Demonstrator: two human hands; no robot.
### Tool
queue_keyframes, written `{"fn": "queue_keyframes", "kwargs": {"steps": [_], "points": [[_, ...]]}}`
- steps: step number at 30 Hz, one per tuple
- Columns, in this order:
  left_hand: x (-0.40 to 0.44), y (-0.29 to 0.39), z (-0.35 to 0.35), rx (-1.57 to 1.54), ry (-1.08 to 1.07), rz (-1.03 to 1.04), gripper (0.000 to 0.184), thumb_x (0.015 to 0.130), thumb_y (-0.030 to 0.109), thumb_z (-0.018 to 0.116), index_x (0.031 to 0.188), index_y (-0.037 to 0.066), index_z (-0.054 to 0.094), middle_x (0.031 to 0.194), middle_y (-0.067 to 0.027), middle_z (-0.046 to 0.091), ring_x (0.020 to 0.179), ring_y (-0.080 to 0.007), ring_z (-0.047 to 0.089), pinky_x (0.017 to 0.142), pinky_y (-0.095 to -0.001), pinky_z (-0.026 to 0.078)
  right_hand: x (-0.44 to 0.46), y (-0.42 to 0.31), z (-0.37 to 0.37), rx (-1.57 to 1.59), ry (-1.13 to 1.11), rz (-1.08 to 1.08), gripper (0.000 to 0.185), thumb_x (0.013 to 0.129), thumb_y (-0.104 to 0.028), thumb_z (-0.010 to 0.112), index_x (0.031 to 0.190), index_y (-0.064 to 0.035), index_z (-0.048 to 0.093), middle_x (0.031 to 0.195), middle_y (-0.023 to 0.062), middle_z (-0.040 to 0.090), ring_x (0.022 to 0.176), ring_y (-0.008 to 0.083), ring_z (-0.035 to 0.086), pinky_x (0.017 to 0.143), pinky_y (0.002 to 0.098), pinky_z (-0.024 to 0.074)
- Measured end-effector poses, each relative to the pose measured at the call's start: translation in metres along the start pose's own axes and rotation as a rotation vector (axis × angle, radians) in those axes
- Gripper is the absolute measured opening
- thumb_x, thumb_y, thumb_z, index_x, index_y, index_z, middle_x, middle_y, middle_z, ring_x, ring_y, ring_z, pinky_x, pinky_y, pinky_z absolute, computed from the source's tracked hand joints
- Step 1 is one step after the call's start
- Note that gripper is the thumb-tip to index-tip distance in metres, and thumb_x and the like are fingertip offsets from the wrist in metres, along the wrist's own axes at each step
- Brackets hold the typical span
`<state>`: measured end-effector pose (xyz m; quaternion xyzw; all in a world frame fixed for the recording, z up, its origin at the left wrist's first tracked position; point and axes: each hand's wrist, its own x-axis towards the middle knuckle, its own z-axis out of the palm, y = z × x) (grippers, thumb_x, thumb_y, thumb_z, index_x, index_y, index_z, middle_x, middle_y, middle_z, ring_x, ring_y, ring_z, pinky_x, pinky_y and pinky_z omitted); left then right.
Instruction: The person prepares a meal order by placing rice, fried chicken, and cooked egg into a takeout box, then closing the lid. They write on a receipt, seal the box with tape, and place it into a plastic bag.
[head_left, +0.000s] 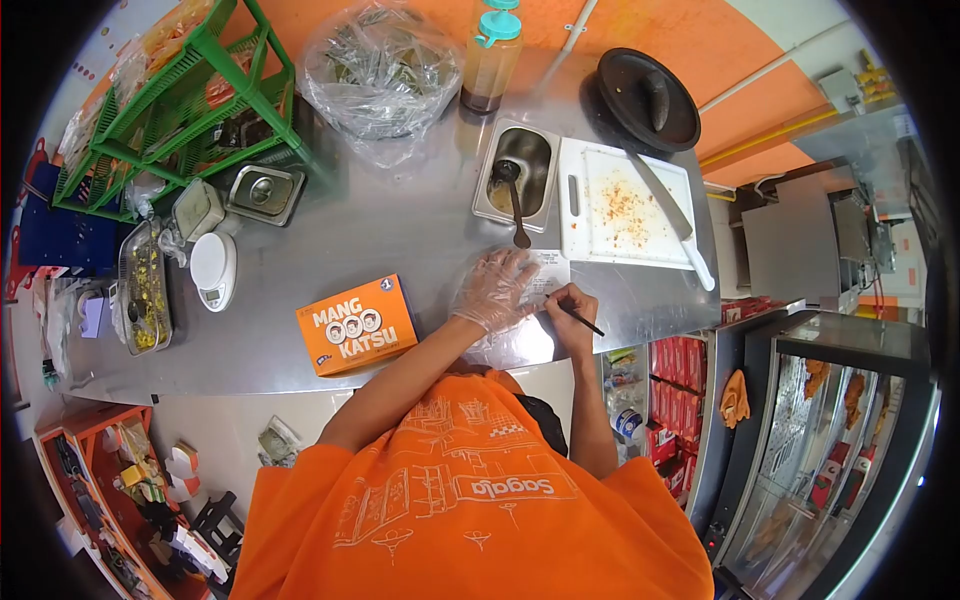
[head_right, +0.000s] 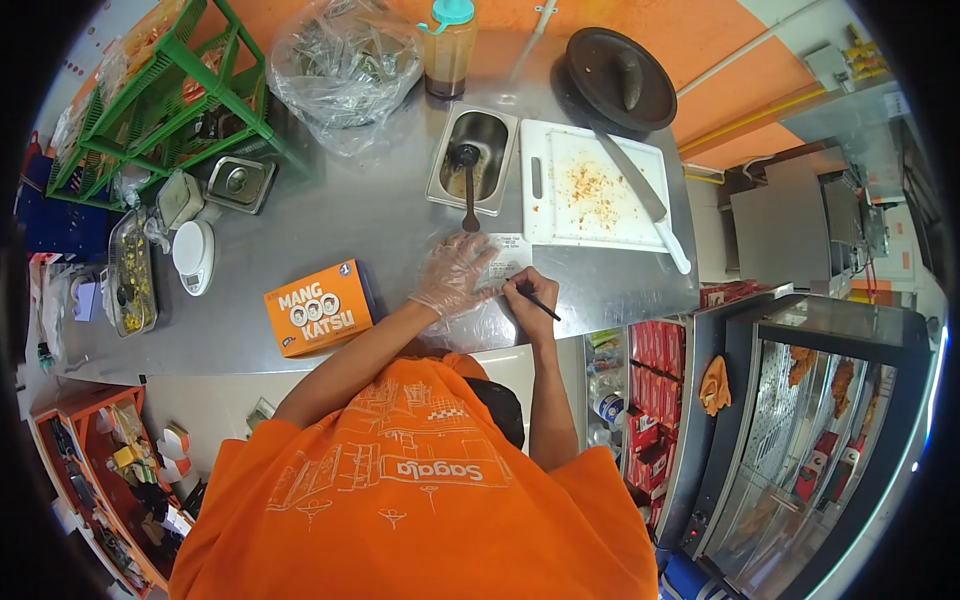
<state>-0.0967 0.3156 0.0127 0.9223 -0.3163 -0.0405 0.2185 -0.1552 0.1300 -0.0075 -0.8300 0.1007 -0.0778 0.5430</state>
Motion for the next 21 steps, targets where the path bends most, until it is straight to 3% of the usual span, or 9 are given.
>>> {"fn": "queue_keyframes", "kwargs": {"steps": [6, 9, 10, 11, 13, 14, 17, 19, 21], "points": [[-0.002, -0.007, 0.009, 0.027, 0.023, 0.019, 0.067, 0.085, 0.052, 0.067, 0.135, 0.010, 0.054, 0.138, -0.0119, 0.049, 0.133, -0.0353, 0.041, 0.113, -0.0505, 0.031, 0.002, 0.016, -0.005, 0.187, 0.367, 0.089, 0.009, 0.085, -0.007, 0.070, 0.087, -0.0002, 0.064, 0.071, 0.0053, 0.063, 0.066, 0.0059, 0.057, 0.060, 0.0239, 0.0462], [-0.019, -0.015, 0.018, -0.417, 0.200, -0.141, 0.056, 0.088, 0.044, 0.069, 0.127, 0.005, 0.057, 0.119, -0.0140, 0.061, 0.117, -0.0314, 0.057, 0.103, -0.0458, 0.043, 0.009, 0.018, -0.033, -0.352, 0.319, -0.206, 0.017, 0.090, -0.007, 0.063, 0.106, -0.0016, 0.064, 0.096, 0.0135, 0.067, 0.084, 0.0280, 0.066, 0.073, 0.0352, 0.0523], [-0.023, -0.014, 0.005, -0.771, 0.299, -0.210, 0.037, 0.091, 0.033, 0.069, 0.115, 0.006, 0.060, 0.097, -0.0105, 0.067, 0.092, -0.0231, 0.065, 0.084, -0.0367, 0.053, 0.012, 0.029, -0.043, -0.424, 0.261, -0.306, 0.024, 0.091, -0.006, 0.057, 0.114, -0.0002, 0.062, 0.110, 0.0205, 0.063, 0.097, 0.0369, 0.064, 0.082, 0.0416, 0.0520], [-0.029, -0.014, -0.014, -1.082, 0.271, -0.432, 0.033, 0.092, 0.032, 0.068, 0.112, 0.006, 0.061, 0.095, -0.0092, 0.067, 0.088, -0.0208, 0.065, 0.080, -0.0346, 0.053, 0.014, 0.005, -0.044, -0.608, 0.207, -0.307, 0.029, 0.094, -0.006, 0.050, 0.120, 0.0008, 0.061, 0.119, 0.0255, 0.058, 0.108, 0.0409, 0.059, 0.090, 0.0461, 0.0496], [-0.034, -0.002, -0.063, -1.723, 0.219, -0.871, 0.025, 0.094, 0.029, 0.065, 0.107, 0.008, 0.062, 0.091, -0.0067, 0.067, 0.080, -0.0161, 0.064, 0.071, -0.0302, 0.054, 0.015, 0.007, -0.043, -0.652, 0.161, -0.319, 0.033, 0.089, -0.004, 0.059, 0.122, 0.0006, 0.059, 0.122, 0.0246, 0.057, 0.110, 0.0406, 0.058, 0.094, 0.0446, 0.0485], [-0.034, 0.005, -0.086, -1.734, 0.303, -0.972, 0.018, 0.094, 0.027, 0.064, 0.100, 0.010, 0.063, 0.085, -0.0024, 0.064, 0.080, -0.0144, 0.063, 0.072, -0.0302, 0.053, 0.012, -0.026, -0.040, -0.597, 0.154, -0.316, 0.035, 0.088, -0.004, 0.062, 0.123, 0.0005, 0.059, 0.122, 0.0237, 0.057, 0.110, 0.0410, 0.058, 0.095, 0.0443, 0.0479], [-0.028, -0.001, -0.092, -1.725, 0.537, -1.053, 0.018, 0.094, 0.026, 0.063, 0.098, 0.009, 0.062, 0.084, -0.0032, 0.060, 0.079, -0.0151, 0.062, 0.070, -0.0295, 0.052, -0.018, -0.160, 0.001, 0.033, -0.138, -0.168, 0.039, 0.084, -0.001, 0.067, 0.122, 0.0001, 0.059, 0.125, 0.0206, 0.055, 0.111, 0.0396, 0.057, 0.091, 0.0416, 0.0494], [-0.035, -0.006, -0.092, -1.533, 0.436, -0.975, 0.016, 0.094, 0.023, 0.063, 0.098, 0.008, 0.061, 0.085, -0.0040, 0.059, 0.080, -0.0157, 0.061, 0.070, -0.0296, 0.051, -0.031, -0.210, 0.033, -0.121, -0.400, -0.387, 0.036, 0.085, -0.001, 0.067, 0.120, -0.0007, 0.060, 0.117, 0.0196, 0.059, 0.101, 0.0346, 0.062, 0.080, 0.0382, 0.0530], [-0.038, -0.017, -0.084, -1.484, 0.365, -0.843, 0.017, 0.094, 0.022, 0.061, 0.099, 0.006, 0.060, 0.088, -0.0054, 0.059, 0.083, -0.0160, 0.061, 0.071, -0.0299, 0.050, -0.032, -0.190, 0.053, -0.114, -0.387, -0.442, 0.032, 0.082, 0.002, 0.068, 0.114, -0.0015, 0.064, 0.102, 0.0167, 0.064, 0.083, 0.0265, 0.065, 0.068, 0.0331, 0.0518]]}}
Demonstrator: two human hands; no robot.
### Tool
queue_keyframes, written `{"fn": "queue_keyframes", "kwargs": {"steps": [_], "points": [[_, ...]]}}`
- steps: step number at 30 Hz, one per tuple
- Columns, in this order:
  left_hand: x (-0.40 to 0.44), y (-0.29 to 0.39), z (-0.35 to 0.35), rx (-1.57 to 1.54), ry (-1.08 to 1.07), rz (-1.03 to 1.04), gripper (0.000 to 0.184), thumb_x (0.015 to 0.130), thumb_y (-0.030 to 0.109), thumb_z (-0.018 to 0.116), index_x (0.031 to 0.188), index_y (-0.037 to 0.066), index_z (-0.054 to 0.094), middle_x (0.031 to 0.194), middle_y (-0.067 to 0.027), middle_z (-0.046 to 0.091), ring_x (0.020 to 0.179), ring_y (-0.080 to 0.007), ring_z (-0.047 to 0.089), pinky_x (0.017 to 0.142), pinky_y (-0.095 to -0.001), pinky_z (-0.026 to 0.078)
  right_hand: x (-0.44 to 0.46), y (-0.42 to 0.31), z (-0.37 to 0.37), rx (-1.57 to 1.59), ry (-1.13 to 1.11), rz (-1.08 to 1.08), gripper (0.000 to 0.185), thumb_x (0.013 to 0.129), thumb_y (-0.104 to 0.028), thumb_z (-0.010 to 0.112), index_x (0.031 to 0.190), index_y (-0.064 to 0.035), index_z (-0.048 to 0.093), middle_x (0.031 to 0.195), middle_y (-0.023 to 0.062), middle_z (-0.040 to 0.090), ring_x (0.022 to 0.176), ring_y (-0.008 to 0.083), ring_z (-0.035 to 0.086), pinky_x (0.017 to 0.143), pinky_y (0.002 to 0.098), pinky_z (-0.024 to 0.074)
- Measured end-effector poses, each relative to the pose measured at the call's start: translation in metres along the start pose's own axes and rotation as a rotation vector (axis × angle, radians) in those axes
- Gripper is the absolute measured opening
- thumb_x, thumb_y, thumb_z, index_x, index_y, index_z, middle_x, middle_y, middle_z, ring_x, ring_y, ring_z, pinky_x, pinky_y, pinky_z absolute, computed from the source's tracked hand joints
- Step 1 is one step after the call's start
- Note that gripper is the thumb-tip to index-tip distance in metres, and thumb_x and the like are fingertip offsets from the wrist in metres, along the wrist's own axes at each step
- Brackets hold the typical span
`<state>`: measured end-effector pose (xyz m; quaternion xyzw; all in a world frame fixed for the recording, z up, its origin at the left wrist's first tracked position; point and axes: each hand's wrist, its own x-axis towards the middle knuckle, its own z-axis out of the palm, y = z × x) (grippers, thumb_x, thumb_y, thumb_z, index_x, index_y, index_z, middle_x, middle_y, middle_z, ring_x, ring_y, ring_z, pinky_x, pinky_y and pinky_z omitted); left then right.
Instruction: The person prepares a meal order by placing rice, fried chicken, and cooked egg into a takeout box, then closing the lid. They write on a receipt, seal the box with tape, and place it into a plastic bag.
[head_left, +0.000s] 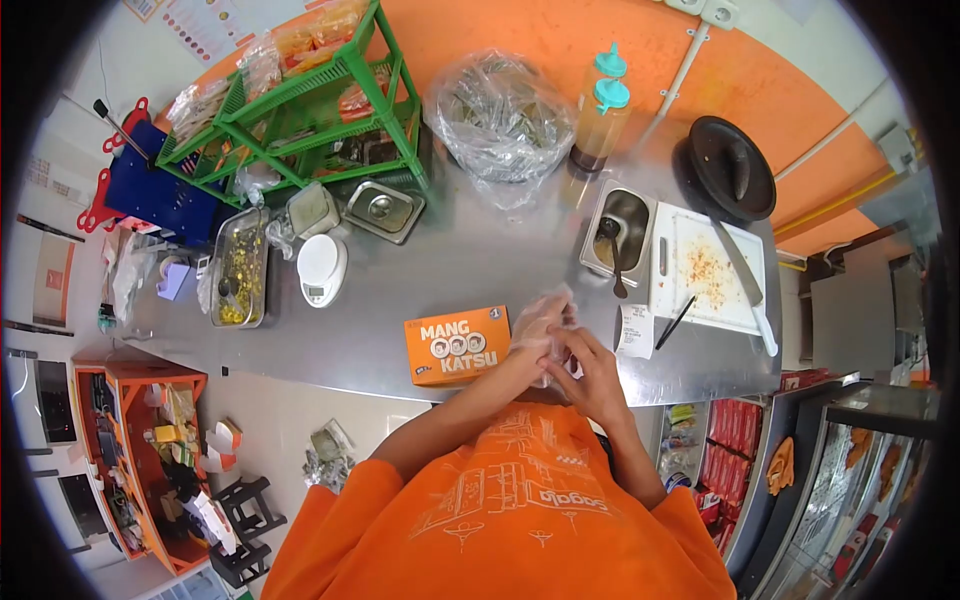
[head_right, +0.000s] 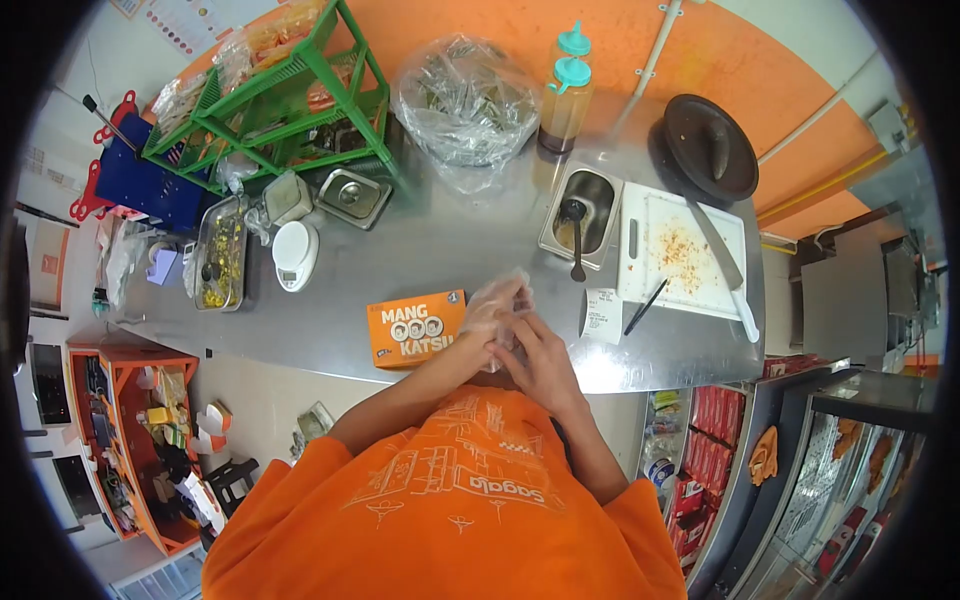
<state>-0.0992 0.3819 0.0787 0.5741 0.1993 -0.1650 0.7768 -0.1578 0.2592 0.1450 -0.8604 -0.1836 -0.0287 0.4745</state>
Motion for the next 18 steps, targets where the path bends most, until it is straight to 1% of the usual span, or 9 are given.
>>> {"fn": "queue_keyframes", "kwargs": {"steps": [2, 3, 6, 8, 10, 12, 14, 17, 18], "points": [[-0.002, -0.028, -0.023, -0.040, -0.142, 0.049, 0.020, 0.095, 0.024, 0.058, 0.100, 0.004, 0.061, 0.092, -0.0073, 0.060, 0.088, -0.0161, 0.062, 0.074, -0.0302, 0.051, 0.006, 0.008, 0.008, 0.011, 0.016, -0.004, 0.027, 0.081, 0.004, 0.069, 0.108, -0.0012, 0.067, 0.090, 0.0149, 0.067, 0.070, 0.0220, 0.065, 0.060, 0.0305, 0.0508], [-0.017, -0.039, -0.029, -0.085, -0.196, 0.099, 0.026, 0.097, 0.021, 0.051, 0.106, -0.001, 0.061, 0.098, -0.0121, 0.063, 0.095, -0.0237, 0.064, 0.083, -0.0355, 0.050, 0.013, 0.011, 0.006, 0.024, 0.026, 0.023, 0.024, 0.081, 0.004, 0.069, 0.104, -0.0005, 0.068, 0.084, 0.0145, 0.067, 0.065, 0.0216, 0.064, 0.059, 0.0304, 0.0504], [-0.051, -0.020, -0.046, 0.735, -0.095, 0.470, 0.035, 0.099, 0.027, 0.048, 0.112, -0.002, 0.062, 0.109, -0.0215, 0.065, 0.101, -0.0350, 0.063, 0.089, -0.0417, 0.049, 0.037, 0.000, 0.023, 0.160, 0.068, 0.055, 0.011, 0.081, 0.003, 0.066, 0.092, 0.0019, 0.070, 0.078, 0.0151, 0.066, 0.062, 0.0231, 0.064, 0.057, 0.0322, 0.0496], [-0.079, 0.039, -0.072, 0.745, -0.234, 0.366, 0.042, 0.101, 0.033, 0.046, 0.116, -0.004, 0.060, 0.113, -0.0255, 0.063, 0.112, -0.0402, 0.059, 0.097, -0.0430, 0.044, 0.054, -0.015, 0.032, 0.256, 0.034, 0.028, 0.012, 0.082, 0.002, 0.064, 0.092, 0.0021, 0.070, 0.077, 0.0165, 0.065, 0.061, 0.0287, 0.064, 0.057, 0.0355, 0.0494], [-0.115, 0.090, -0.086, 0.840, -0.278, 0.176, 0.049, 0.101, 0.036, 0.049, 0.129, -0.003, 0.056, 0.117, -0.0270, 0.063, 0.120, -0.0413, 0.056, 0.101, -0.0417, 0.043, 0.075, -0.012, 0.057, 0.233, 0.033, -0.017, 0.010, 0.080, 0.003, 0.063, 0.088, 0.0022, 0.068, 0.074, 0.0172, 0.064, 0.062, 0.0306, 0.064, 0.058, 0.0381, 0.0500], [-0.166, 0.136, -0.087, 0.984, -0.380, 0.506, 0.056, 0.098, 0.037, 0.056, 0.139, -0.001, 0.050, 0.133, -0.0281, 0.055, 0.129, -0.0426, 0.050, 0.107, -0.0424, 0.039, 0.109, 0.015, 0.075, 0.019, 0.140, -0.058, 0.005, 0.084, 0.001, 0.063, 0.087, 0.0031, 0.067, 0.076, 0.0147, 0.067, 0.061, 0.0234, 0.064, 0.058, 0.0348, 0.0496], [-0.188, 0.164, -0.107, 0.828, -0.629, 0.445, 0.070, 0.092, 0.032, 0.066, 0.147, -0.002, 0.040, 0.151, -0.0259, 0.040, 0.144, -0.0369, 0.035, 0.117, -0.0436, 0.025, 0.142, 0.046, 0.091, 0.170, 0.282, 0.170, 0.007, 0.086, -0.003, 0.063, 0.084, 0.0029, 0.066, 0.074, 0.0145, 0.067, 0.066, 0.0256, 0.066, 0.064, 0.0362, 0.0520], [-0.192, 0.147, -0.156, 0.616, -0.528, 0.436, 0.078, 0.086, 0.029, 0.071, 0.150, 0.000, 0.036, 0.155, -0.0243, 0.035, 0.144, -0.0342, 0.035, 0.117, -0.0468, 0.027, 0.157, 0.115, 0.118, 0.281, 0.482, 0.423, 0.025, 0.088, -0.010, 0.063, 0.110, 0.0015, 0.061, 0.083, 0.0197, 0.066, 0.082, 0.0326, 0.068, 0.074, 0.0400, 0.0530], [-0.182, 0.139, -0.157, 0.689, -0.358, 0.472, 0.080, 0.085, 0.030, 0.072, 0.151, 0.001, 0.035, 0.154, -0.0248, 0.035, 0.144, -0.0355, 0.035, 0.117, -0.0477, 0.027, 0.151, 0.129, 0.124, 0.289, 0.534, 0.495, 0.032, 0.089, -0.013, 0.063, 0.118, 0.0011, 0.058, 0.089, 0.0201, 0.067, 0.085, 0.0324, 0.068, 0.077, 0.0396, 0.0534]]}}
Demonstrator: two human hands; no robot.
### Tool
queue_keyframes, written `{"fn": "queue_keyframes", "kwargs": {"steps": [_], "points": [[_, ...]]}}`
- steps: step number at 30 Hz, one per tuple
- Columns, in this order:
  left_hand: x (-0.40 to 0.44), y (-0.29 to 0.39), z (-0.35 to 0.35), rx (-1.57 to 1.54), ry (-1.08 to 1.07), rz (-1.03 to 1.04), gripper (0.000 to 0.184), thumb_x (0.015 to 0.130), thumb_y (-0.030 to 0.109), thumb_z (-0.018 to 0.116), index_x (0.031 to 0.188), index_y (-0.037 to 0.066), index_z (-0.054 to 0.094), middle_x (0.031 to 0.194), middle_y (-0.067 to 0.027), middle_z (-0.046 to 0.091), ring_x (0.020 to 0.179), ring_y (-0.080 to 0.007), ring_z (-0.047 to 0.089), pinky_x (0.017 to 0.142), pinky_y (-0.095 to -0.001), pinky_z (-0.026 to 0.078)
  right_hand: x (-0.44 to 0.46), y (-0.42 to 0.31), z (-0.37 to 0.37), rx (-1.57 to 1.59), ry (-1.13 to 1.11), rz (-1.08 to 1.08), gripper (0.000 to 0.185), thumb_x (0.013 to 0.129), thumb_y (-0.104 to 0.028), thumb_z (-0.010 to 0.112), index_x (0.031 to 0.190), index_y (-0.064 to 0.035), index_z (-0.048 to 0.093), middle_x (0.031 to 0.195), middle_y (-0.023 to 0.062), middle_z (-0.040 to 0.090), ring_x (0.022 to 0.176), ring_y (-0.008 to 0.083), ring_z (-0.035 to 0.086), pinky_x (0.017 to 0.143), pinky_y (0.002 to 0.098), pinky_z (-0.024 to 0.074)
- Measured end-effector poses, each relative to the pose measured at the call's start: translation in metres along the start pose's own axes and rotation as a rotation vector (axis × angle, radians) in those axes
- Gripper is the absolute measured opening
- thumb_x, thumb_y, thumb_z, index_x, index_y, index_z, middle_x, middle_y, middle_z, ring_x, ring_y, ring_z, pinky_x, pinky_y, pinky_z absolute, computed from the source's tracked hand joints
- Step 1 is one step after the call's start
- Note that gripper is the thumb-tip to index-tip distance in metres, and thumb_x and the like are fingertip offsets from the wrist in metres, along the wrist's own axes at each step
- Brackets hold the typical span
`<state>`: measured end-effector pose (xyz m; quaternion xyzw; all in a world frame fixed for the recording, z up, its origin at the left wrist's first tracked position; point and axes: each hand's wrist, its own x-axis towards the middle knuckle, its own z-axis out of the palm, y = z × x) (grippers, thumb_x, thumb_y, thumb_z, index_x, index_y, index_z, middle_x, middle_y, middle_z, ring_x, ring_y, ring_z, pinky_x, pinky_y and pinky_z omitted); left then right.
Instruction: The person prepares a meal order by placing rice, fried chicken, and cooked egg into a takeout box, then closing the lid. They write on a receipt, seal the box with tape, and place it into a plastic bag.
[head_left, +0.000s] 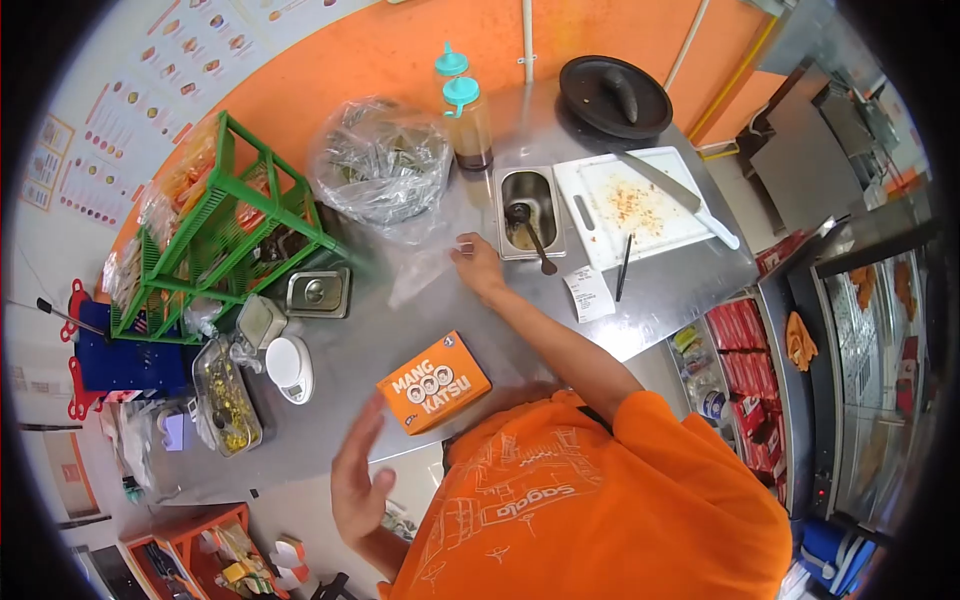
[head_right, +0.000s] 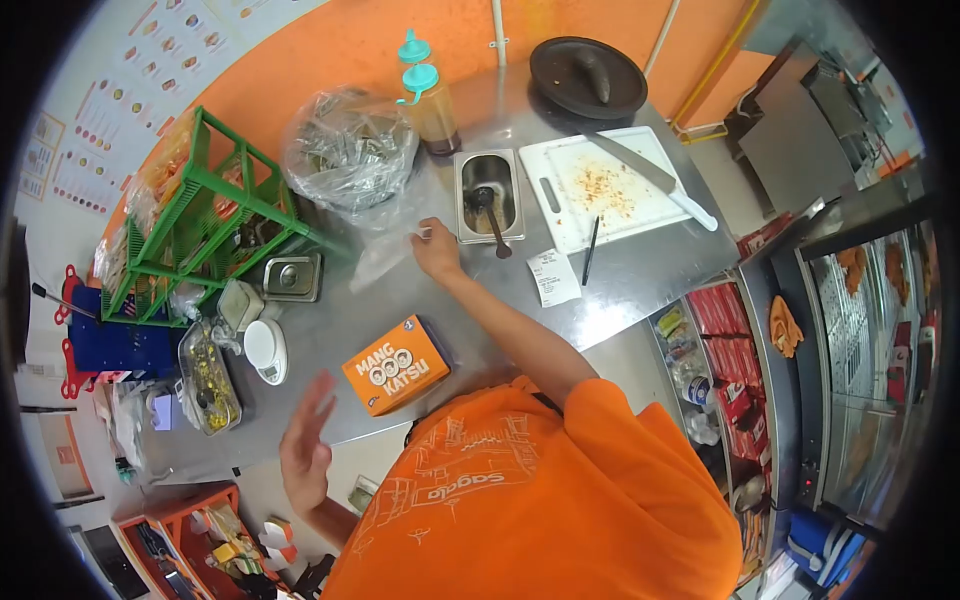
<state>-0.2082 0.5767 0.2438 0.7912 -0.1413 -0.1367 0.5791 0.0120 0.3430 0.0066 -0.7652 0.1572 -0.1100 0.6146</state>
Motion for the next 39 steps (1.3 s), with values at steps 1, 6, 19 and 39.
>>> {"fn": "queue_keyframes", "kwargs": {"steps": [1, 6, 19, 39], "points": [[0.006, -0.013, 0.008, 0.102, 0.154, -0.041, 0.083, 0.084, 0.030, 0.073, 0.151, 0.002, 0.034, 0.154, -0.0254, 0.036, 0.143, -0.0367, 0.035, 0.117, -0.0487, 0.027, -0.002, 0.009, -0.002, 0.002, 0.049, 0.063, 0.040, 0.090, -0.015, 0.063, 0.126, 0.0006, 0.055, 0.094, 0.0205, 0.068, 0.089, 0.0322, 0.069, 0.080, 0.0392, 0.0537], [0.024, -0.084, 0.047, 0.951, 0.138, -0.150, 0.109, 0.067, 0.060, 0.080, 0.153, 0.011, 0.035, 0.158, -0.0279, 0.019, 0.146, -0.0492, 0.014, 0.115, -0.0647, 0.014, -0.072, -0.009, -0.095, -0.159, -0.701, -0.046, 0.070, 0.089, -0.032, 0.072, 0.145, -0.0040, 0.039, 0.134, 0.0248, 0.053, 0.119, 0.0387, 0.057, 0.097, 0.0437, 0.0498], [0.037, -0.159, 0.061, 1.182, -0.129, 0.114, 0.083, 0.087, 0.061, 0.060, 0.152, 0.017, 0.037, 0.155, -0.0355, 0.020, 0.145, -0.0524, 0.019, 0.109, -0.0751, 0.013, -0.131, -0.029, -0.099, -0.837, -0.982, -1.030, 0.075, 0.092, -0.048, 0.058, 0.155, -0.0177, 0.030, 0.163, 0.0161, 0.018, 0.151, 0.0339, 0.016, 0.120, 0.0506, 0.0214], [0.041, -0.155, 0.042, 1.130, -0.194, 0.184, 0.062, 0.091, 0.057, 0.058, 0.149, 0.038, 0.043, 0.152, -0.0350, 0.022, 0.141, -0.0504, 0.021, 0.108, -0.0679, 0.017, -0.123, 0.040, -0.201, -0.633, -0.041, -0.444, 0.039, 0.088, -0.018, 0.072, 0.118, 0.0011, 0.058, 0.125, 0.0303, 0.053, 0.118, 0.0454, 0.052, 0.098, 0.0510, 0.0439]]}}
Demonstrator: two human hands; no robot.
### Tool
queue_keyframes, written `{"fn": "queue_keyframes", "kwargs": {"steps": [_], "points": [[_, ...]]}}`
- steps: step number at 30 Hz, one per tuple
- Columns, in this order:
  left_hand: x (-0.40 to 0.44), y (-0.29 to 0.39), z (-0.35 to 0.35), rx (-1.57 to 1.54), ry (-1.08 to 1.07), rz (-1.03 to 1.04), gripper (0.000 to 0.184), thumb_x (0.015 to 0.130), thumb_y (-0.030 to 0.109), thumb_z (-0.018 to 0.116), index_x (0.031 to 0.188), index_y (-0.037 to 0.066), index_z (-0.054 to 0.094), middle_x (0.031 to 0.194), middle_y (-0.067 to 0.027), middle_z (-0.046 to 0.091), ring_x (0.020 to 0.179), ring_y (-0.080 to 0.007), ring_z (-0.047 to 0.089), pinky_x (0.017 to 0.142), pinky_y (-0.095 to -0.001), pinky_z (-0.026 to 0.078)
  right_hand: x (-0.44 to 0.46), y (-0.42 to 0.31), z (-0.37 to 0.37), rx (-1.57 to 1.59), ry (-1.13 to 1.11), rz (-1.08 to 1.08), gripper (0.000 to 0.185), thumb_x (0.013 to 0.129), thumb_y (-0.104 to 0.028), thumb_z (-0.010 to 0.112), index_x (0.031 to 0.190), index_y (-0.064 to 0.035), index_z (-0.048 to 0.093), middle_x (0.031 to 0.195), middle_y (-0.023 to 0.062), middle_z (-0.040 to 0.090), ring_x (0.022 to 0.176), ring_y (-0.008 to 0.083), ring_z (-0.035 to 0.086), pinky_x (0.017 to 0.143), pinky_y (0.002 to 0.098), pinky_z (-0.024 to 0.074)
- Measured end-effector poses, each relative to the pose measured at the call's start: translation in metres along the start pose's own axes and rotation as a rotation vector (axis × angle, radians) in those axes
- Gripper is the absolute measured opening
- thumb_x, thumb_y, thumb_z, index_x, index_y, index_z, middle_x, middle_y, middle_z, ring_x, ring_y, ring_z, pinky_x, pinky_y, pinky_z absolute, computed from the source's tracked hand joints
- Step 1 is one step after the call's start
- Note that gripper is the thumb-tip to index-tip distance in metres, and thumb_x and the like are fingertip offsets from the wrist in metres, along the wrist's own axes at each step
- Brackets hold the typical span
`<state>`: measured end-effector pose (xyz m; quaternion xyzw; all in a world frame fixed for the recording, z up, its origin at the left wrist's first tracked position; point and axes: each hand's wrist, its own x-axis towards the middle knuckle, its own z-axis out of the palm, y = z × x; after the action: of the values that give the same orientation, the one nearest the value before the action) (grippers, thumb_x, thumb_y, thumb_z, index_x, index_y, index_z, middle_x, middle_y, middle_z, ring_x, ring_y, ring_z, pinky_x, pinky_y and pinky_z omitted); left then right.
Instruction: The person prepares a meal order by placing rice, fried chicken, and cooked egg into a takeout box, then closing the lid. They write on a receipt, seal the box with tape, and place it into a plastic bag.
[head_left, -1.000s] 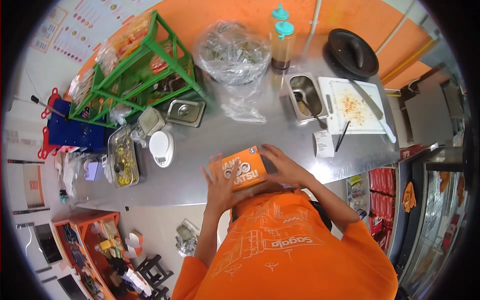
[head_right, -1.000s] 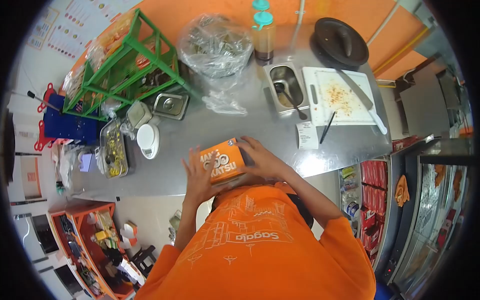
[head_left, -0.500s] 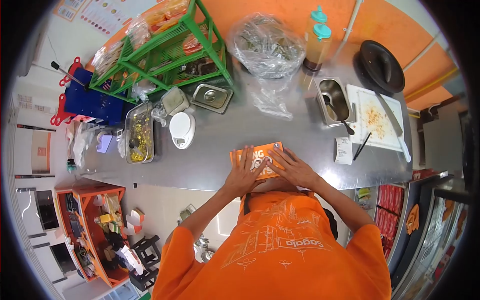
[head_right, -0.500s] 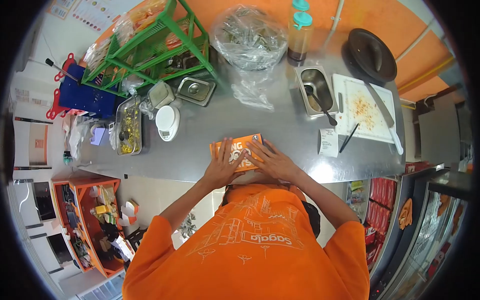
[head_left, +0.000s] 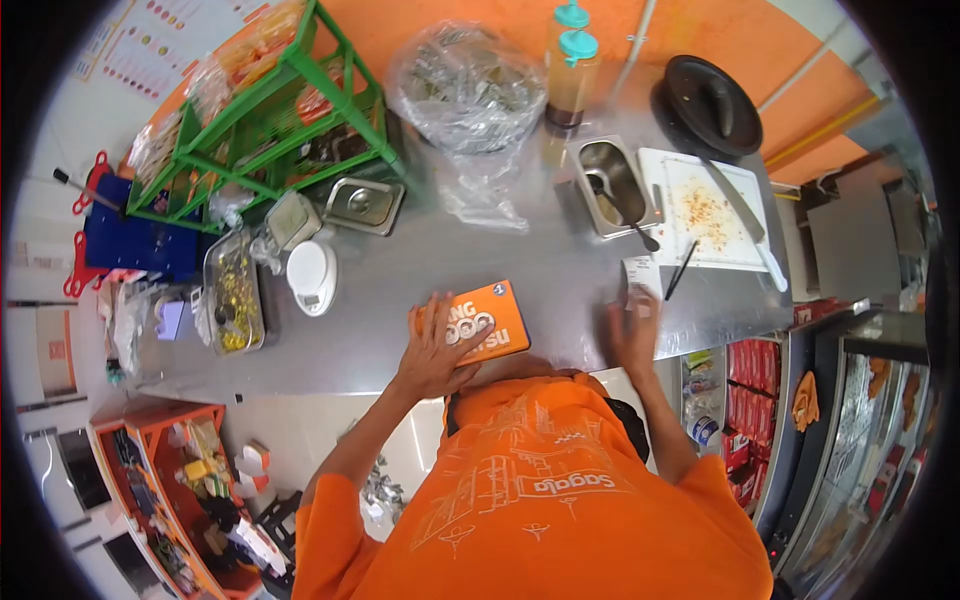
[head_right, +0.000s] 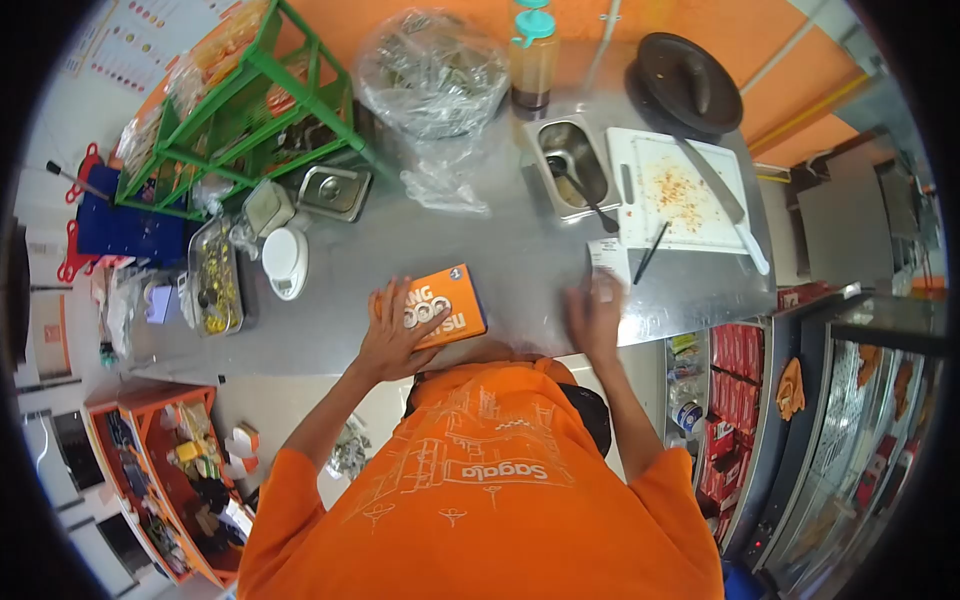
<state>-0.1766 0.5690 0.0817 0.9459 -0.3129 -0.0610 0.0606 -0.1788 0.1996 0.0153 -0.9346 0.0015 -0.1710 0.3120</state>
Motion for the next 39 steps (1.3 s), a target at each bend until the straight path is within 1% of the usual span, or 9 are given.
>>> {"fn": "queue_keyframes", "kwargs": {"steps": [5, 9, 13, 15, 17, 19, 24, 33, 39], "points": [[0.002, -0.007, 0.010, -0.059, 0.005, 0.024, 0.063, 0.091, 0.060, 0.056, 0.149, 0.042, 0.041, 0.155, -0.0354, 0.018, 0.145, -0.0529, 0.014, 0.108, -0.0731, 0.013, 0.018, 0.033, -0.009, -0.315, 0.013, 0.209, 0.055, 0.087, -0.036, 0.073, 0.121, 0.0035, 0.056, 0.132, 0.0351, 0.044, 0.124, 0.0484, 0.044, 0.107, 0.0540, 0.0347], [-0.001, -0.012, 0.014, -0.083, -0.038, 0.018, 0.065, 0.091, 0.058, 0.057, 0.151, 0.044, 0.036, 0.156, -0.0355, 0.016, 0.146, -0.0534, 0.011, 0.107, -0.0756, 0.012, 0.021, 0.038, 0.007, -0.500, -0.008, 0.337, 0.048, 0.086, -0.050, 0.069, 0.112, -0.0105, 0.064, 0.139, 0.0213, 0.048, 0.128, 0.0405, 0.040, 0.102, 0.0589, 0.0329], [-0.011, -0.008, 0.008, -0.135, 0.053, -0.040, 0.065, 0.091, 0.056, 0.057, 0.151, 0.043, 0.036, 0.156, -0.0353, 0.015, 0.145, -0.0542, 0.012, 0.108, -0.0754, 0.011, 0.024, 0.011, -0.004, -0.557, -0.124, 0.332, 0.040, 0.085, -0.040, 0.073, 0.112, -0.0113, 0.064, 0.138, 0.0166, 0.050, 0.127, 0.0408, 0.041, 0.102, 0.0576, 0.0328], [-0.014, -0.004, 0.008, -0.162, -0.008, -0.083, 0.064, 0.092, 0.055, 0.057, 0.151, 0.042, 0.035, 0.157, -0.0350, 0.013, 0.145, -0.0546, 0.011, 0.109, -0.0752, 0.010, 0.013, 0.015, 0.011, -0.231, 0.066, 0.025, 0.037, 0.083, -0.025, 0.075, 0.115, -0.0084, 0.064, 0.138, 0.0167, 0.050, 0.125, 0.0428, 0.043, 0.103, 0.0560, 0.0354], [-0.013, 0.001, 0.003, -0.090, -0.077, -0.093, 0.064, 0.093, 0.054, 0.055, 0.152, 0.042, 0.034, 0.157, -0.0355, 0.011, 0.146, -0.0544, 0.010, 0.110, -0.0748, 0.008, 0.019, -0.049, 0.012, 0.047, -0.063, -0.137, 0.042, 0.081, -0.015, 0.074, 0.121, -0.0059, 0.062, 0.140, 0.0182, 0.049, 0.125, 0.0440, 0.046, 0.104, 0.0514, 0.0385], [-0.014, 0.001, 0.005, -0.043, -0.047, -0.090, 0.065, 0.093, 0.055, 0.054, 0.153, 0.041, 0.033, 0.157, -0.0359, 0.011, 0.146, -0.0544, 0.009, 0.110, -0.0746, 0.007, 0.031, -0.101, 0.010, 0.335, -0.531, -0.273, 0.054, 0.082, -0.015, 0.075, 0.132, -0.0074, 0.056, 0.147, 0.0189, 0.044, 0.135, 0.0375, 0.044, 0.110, 0.0436, 0.0391], [-0.015, -0.001, 0.012, 0.006, -0.034, -0.062, 0.066, 0.094, 0.059, 0.049, 0.154, 0.040, 0.031, 0.157, -0.0362, 0.013, 0.146, -0.0539, 0.011, 0.110, -0.0743, 0.006, 0.041, -0.117, 0.037, 0.158, -0.712, -0.834, 0.059, 0.086, -0.019, 0.070, 0.140, -0.0038, 0.050, 0.150, 0.0131, 0.044, 0.142, 0.0311, 0.039, 0.114, 0.0447, 0.0392], [-0.012, 0.012, 0.005, -0.018, 0.003, -0.094, 0.073, 0.089, 0.066, 0.053, 0.154, 0.038, 0.032, 0.158, -0.0329, 0.013, 0.146, -0.0529, 0.013, 0.111, -0.0736, 0.007, 0.028, -0.080, 0.059, -0.014, -0.539, -1.158, 0.057, 0.093, -0.021, 0.063, 0.142, 0.0003, 0.045, 0.155, 0.0103, 0.038, 0.146, 0.0270, 0.032, 0.120, 0.0412, 0.0306], [-0.002, 0.014, 0.026, 0.085, 0.057, -0.086, 0.069, 0.091, 0.060, 0.056, 0.152, 0.038, 0.035, 0.158, -0.0309, 0.018, 0.144, -0.0521, 0.019, 0.112, -0.0721, 0.011, 0.016, -0.078, 0.044, 0.202, -0.492, -0.870, 0.049, 0.086, -0.011, 0.064, 0.133, -0.0004, 0.055, 0.144, 0.0145, 0.051, 0.138, 0.0313, 0.045, 0.114, 0.0420, 0.0391]]}}
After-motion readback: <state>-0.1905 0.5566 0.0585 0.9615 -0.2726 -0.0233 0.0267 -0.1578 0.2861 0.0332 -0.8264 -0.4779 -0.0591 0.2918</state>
